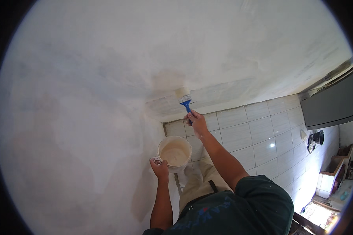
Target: Painting a white wall with a paintbrush and a bucket of paint.
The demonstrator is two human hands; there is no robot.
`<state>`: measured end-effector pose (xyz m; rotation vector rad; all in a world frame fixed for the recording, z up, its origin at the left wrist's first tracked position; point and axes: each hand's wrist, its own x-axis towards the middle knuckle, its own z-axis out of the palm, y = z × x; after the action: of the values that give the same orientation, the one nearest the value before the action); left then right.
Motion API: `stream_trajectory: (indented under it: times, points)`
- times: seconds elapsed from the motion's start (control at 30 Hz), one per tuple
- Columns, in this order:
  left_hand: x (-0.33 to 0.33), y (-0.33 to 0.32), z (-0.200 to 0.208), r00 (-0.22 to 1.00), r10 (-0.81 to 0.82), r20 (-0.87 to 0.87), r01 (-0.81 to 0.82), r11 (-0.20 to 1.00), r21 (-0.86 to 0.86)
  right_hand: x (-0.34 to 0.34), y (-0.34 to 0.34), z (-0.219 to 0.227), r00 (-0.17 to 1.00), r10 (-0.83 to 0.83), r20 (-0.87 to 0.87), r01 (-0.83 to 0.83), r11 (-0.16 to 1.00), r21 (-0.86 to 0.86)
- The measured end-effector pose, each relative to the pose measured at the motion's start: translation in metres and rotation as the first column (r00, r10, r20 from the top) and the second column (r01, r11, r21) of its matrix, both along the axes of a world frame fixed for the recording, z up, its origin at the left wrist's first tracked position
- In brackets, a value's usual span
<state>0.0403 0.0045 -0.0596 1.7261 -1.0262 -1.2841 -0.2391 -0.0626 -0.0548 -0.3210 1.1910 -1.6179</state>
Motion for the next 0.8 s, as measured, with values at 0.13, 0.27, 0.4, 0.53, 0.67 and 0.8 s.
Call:
stream_trajectory:
  times: [0.13, 0.27, 0.4, 0.53, 0.67, 0.8]
  points:
    - [-0.003, 0.000, -0.008, 0.996, -0.062, 0.065, 0.058, 0.997, 0.050, -0.029, -0.012, -0.096, 0.991, -0.085, -0.101, 0.097, 0.988, 0.123]
    - [-0.011, -0.004, -0.030, 0.991, -0.080, 0.103, 0.070, 0.992, 0.104, -0.072, -0.006, -0.204, 0.957, -0.089, -0.275, 0.156, 0.960, 0.231]
    - [-0.001, -0.020, -0.016, 0.988, -0.091, 0.121, 0.067, 0.980, 0.187, -0.049, -0.010, -0.257, 0.984, -0.075, -0.162, 0.121, 0.948, 0.294]
    - [-0.005, -0.030, -0.028, 0.992, -0.061, 0.111, 0.040, 0.982, 0.183, -0.038, 0.005, -0.297, 0.984, -0.149, -0.097, 0.176, 0.903, 0.392]
    - [-0.004, -0.029, -0.037, 0.989, -0.088, 0.121, 0.067, 0.983, 0.171, -0.021, 0.026, -0.323, 0.982, -0.189, -0.021, 0.166, 0.800, 0.577]
    - [-0.009, -0.023, -0.043, 0.992, -0.085, 0.090, 0.066, 0.979, 0.193, -0.020, 0.017, -0.330, 0.950, -0.267, 0.161, 0.100, 0.752, 0.652]
